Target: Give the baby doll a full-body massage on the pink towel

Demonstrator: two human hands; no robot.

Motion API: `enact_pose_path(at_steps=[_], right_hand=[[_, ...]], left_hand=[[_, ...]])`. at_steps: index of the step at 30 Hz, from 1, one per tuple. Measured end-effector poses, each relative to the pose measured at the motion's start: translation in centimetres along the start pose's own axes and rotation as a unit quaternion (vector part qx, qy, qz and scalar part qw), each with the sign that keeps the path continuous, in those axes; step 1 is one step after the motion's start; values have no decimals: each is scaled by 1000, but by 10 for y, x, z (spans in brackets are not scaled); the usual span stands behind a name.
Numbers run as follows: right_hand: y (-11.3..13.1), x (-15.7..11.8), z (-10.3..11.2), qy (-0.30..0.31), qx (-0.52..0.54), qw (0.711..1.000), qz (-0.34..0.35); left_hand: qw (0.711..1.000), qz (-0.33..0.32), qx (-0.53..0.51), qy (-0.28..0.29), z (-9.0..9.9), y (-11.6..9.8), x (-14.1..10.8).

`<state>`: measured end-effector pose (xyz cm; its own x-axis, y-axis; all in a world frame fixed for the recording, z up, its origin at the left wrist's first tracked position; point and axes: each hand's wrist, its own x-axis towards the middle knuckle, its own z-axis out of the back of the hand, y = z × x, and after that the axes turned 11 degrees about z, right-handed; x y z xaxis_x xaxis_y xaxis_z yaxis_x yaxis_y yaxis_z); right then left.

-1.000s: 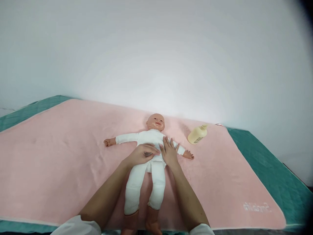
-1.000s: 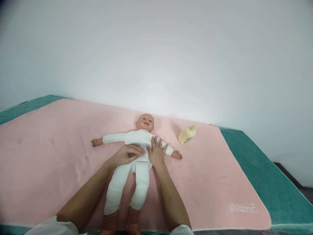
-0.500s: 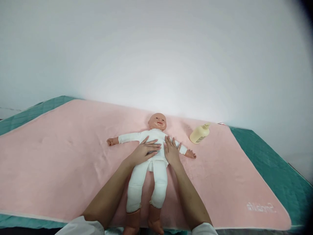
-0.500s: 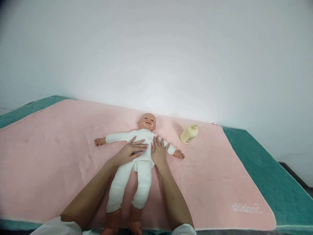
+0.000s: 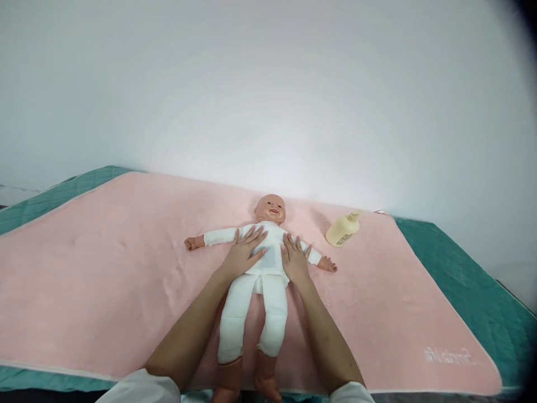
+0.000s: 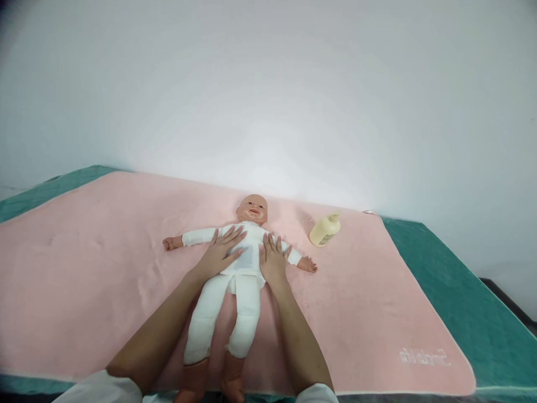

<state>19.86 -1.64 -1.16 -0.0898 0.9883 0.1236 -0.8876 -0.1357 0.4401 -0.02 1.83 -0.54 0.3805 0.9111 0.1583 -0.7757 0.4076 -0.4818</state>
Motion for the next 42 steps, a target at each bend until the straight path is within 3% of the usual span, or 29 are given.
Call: enact_pose_path(at_steps=[7,20,25,29,34,38,42], right_hand=[[1,0,1,-3,15,1000,-2],[5,-1,5,8,16,1000,-9],[1,-2,4,-31,37,999,0],[-1,-4,8,-80,102,985,112],[9,-11,18,-7,194,935,296],[15,-14,26,61,182,918,346],[13,-13,27,92,164,914,359]], left_hand=[[995,88,16,-50,-7,6,2],[988,128,-3,-80,1,8,3],[988,132,-3,-77,-1,11,4],[988,128,-8,-82,-3,14,4],[988,122,-1,-90,-4,15,4],[989,121,-3,-88,-3,14,5],[988,126,-10,-87,-3,13,4]])
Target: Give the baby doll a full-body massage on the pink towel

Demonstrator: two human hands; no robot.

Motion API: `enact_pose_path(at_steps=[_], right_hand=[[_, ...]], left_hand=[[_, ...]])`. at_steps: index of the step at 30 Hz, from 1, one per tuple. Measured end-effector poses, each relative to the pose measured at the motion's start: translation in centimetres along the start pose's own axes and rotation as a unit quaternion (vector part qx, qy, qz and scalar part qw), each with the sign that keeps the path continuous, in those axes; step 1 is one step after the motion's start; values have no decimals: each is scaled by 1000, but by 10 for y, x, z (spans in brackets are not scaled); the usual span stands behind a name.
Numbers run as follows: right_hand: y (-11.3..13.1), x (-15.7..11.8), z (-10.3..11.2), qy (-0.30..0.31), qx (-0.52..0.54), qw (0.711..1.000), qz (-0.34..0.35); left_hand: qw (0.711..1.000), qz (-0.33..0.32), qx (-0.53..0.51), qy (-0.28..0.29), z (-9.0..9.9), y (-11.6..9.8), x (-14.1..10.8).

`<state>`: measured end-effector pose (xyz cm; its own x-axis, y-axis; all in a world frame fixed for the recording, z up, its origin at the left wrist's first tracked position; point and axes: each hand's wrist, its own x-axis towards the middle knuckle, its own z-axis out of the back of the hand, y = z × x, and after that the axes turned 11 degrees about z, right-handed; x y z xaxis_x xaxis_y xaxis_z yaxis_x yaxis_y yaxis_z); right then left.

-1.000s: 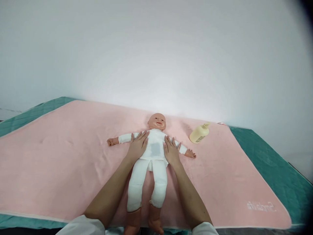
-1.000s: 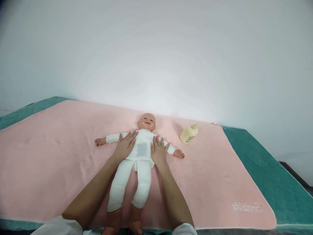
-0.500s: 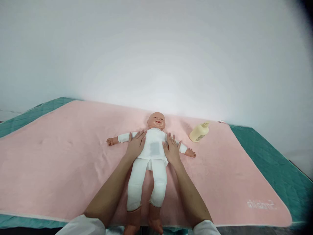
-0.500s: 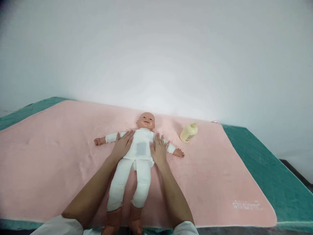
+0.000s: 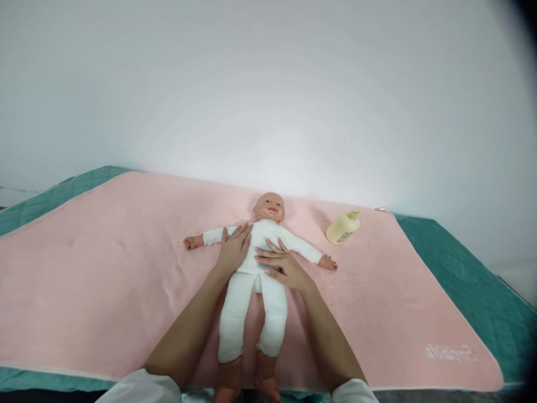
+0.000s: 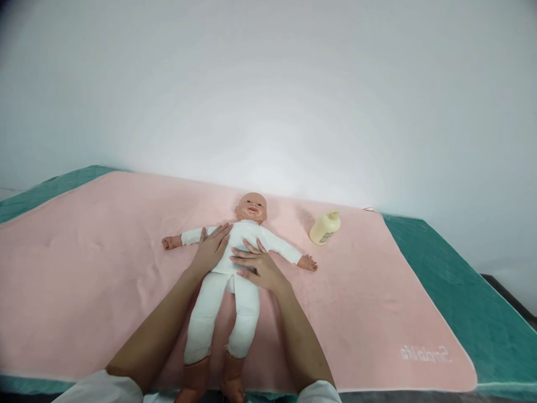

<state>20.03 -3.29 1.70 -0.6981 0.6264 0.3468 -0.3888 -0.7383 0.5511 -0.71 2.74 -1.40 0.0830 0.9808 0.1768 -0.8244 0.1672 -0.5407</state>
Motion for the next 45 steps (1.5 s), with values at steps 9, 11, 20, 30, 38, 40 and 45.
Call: enact_pose_path(at_steps=[9,11,20,30,38,40,45], right_hand=[[-6,2,-5,-13,-19,997,-78],[-9,2,-6,-25,-24,995,-99],[-22,-2,-11,-42,-57,980,-183],[-28,-4,-11,-46,-118,954,-273],[-31,-7,-12,-66,-153,936,-309],[-31,-7,-12,-64,-153,936,-309],[-30,-7,-11,-57,-155,936,-312]], left_hand=[[1000,3,-8,5,-1,-1,0],[1000,2,-9,1,-1,-1,0],[1000,11,3,3,1,-4,-1],[1000,6,-14,3,-1,-2,-1],[1000,0,-17,6,-1,0,-1],[1000,-1,-29,5,1,1,-1],[993,-67,-95,18,10,-2,-3]])
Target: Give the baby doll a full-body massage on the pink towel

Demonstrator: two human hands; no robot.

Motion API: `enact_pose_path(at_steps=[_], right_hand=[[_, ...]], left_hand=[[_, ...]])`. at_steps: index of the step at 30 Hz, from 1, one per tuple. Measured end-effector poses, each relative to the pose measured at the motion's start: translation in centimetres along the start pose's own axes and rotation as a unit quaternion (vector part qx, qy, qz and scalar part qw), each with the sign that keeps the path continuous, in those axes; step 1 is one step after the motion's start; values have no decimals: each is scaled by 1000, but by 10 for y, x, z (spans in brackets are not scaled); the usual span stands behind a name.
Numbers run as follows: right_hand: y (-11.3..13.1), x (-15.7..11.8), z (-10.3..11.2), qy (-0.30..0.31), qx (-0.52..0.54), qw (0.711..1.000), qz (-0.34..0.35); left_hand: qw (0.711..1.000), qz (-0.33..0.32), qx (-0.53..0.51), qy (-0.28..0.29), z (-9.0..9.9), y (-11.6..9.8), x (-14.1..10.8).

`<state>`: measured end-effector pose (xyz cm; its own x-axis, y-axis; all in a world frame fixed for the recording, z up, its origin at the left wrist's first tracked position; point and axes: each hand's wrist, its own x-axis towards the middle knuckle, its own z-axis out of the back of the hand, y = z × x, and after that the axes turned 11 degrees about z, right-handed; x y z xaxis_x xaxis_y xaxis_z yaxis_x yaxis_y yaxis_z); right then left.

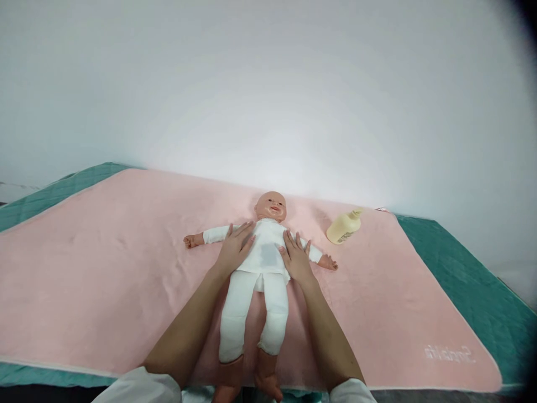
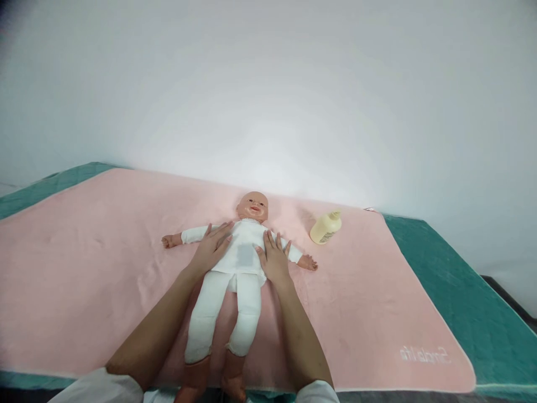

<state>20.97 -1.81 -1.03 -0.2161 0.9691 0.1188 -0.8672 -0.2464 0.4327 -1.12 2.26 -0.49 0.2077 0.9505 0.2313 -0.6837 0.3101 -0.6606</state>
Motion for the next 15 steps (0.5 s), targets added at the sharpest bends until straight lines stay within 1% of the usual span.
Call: enact_pose_path(at_steps=[1,3,5,8,11,15], right_hand=[[0,0,0,1,0,1000,0],[1,0,0,1,1,1000,-1],[2,0,1,-2,4,1000,-1],[2,0,0,-6,8,1000,0],[1,0,-1,-10,10,1000,1],[0,0,-2,-11,15,1000,-1]], left_hand=[[999,-37,-24,31,2,-2,-1],[986,-104,-64,109,4,-7,-4],[973,-136,-84,167,6,-12,-6],[970,-138,-76,186,7,-16,-8],[969,-146,-35,195,9,-18,-8],[970,-151,8,190,9,-18,-6]])
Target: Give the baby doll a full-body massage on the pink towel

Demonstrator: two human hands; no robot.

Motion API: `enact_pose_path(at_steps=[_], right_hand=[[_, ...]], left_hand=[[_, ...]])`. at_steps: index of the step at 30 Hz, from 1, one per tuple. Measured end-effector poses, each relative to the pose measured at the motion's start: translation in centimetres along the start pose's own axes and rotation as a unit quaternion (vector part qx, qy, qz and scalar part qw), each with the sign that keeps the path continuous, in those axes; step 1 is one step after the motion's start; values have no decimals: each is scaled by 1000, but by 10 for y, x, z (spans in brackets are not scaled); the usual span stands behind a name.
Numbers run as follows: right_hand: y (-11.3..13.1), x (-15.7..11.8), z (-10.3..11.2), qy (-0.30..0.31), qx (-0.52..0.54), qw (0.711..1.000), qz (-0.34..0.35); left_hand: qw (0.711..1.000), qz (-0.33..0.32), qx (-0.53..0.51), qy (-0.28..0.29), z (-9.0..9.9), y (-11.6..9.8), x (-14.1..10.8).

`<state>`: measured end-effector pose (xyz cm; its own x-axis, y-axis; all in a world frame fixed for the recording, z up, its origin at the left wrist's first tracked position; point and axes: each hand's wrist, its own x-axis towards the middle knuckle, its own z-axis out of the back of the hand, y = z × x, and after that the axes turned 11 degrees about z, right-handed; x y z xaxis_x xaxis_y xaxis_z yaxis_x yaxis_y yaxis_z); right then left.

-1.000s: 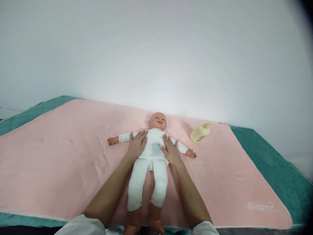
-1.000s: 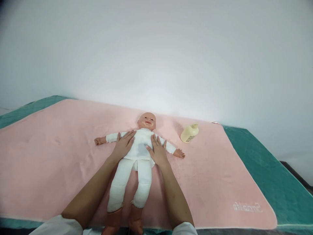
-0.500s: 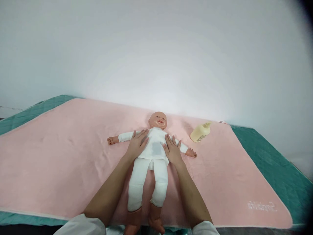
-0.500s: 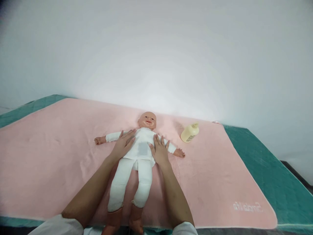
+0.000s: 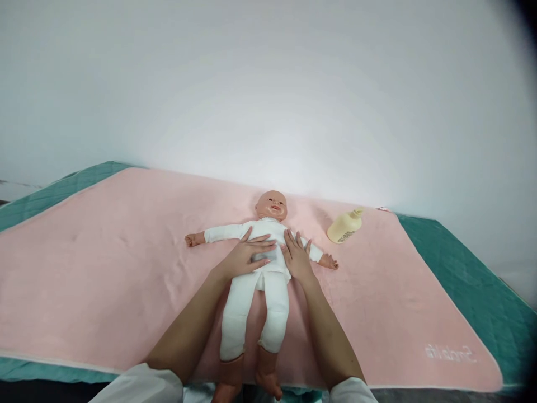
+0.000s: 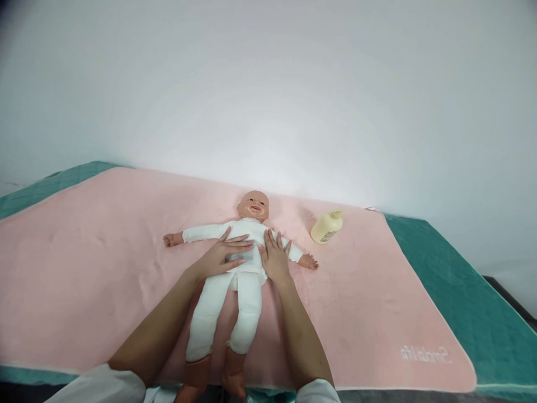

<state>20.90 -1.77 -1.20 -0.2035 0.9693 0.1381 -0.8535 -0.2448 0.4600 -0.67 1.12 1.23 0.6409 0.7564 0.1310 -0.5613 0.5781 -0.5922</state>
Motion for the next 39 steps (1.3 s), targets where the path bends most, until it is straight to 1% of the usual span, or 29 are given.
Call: enact_pose_path(at_steps=[3,10,14,18,21,24,27,28,29,30,31,33,34,35,37,39], right_hand=[[0,0,0,0,2,1000,-1],[0,1,0,1,3,1000,-4],[0,1,1,0,4,1000,-3],[0,0,2,2,11,1000,-5],[0,0,1,-1,19,1000,-1],[-1,0,1,-10,30,1000,3],[-3,1,3,-41,36,999,0],[-2,0,6,-54,39,998,10],[-1,-1,9,-60,44,997,36],[1,-3,13,-56,51,994,78],[4,-5,16,-40,61,988,134],[13,-10,23,17,84,965,248],[19,-13,25,47,96,952,287],[25,-15,27,74,106,941,312],[35,-18,26,111,121,928,335],[39,-18,24,125,129,923,342]], left_hand=[[999,30,19,-17,-3,3,2],[984,132,71,-99,-14,16,5],[963,200,89,-156,-16,21,5],[936,270,102,-202,-14,18,5],[923,292,117,-220,-12,18,4],[920,295,124,-224,-11,20,4],[921,293,126,-222,-12,22,4],[921,294,127,-222,-12,22,4],[921,294,128,-222,-12,22,4],[921,294,128,-221,-12,22,4],[921,294,128,-221,-12,22,4],[922,292,127,-219,-12,22,4],[922,292,127,-219,-12,22,4],[922,291,127,-219,-12,22,4],[922,290,129,-222,-12,22,4],[921,288,131,-225,-13,23,4]])
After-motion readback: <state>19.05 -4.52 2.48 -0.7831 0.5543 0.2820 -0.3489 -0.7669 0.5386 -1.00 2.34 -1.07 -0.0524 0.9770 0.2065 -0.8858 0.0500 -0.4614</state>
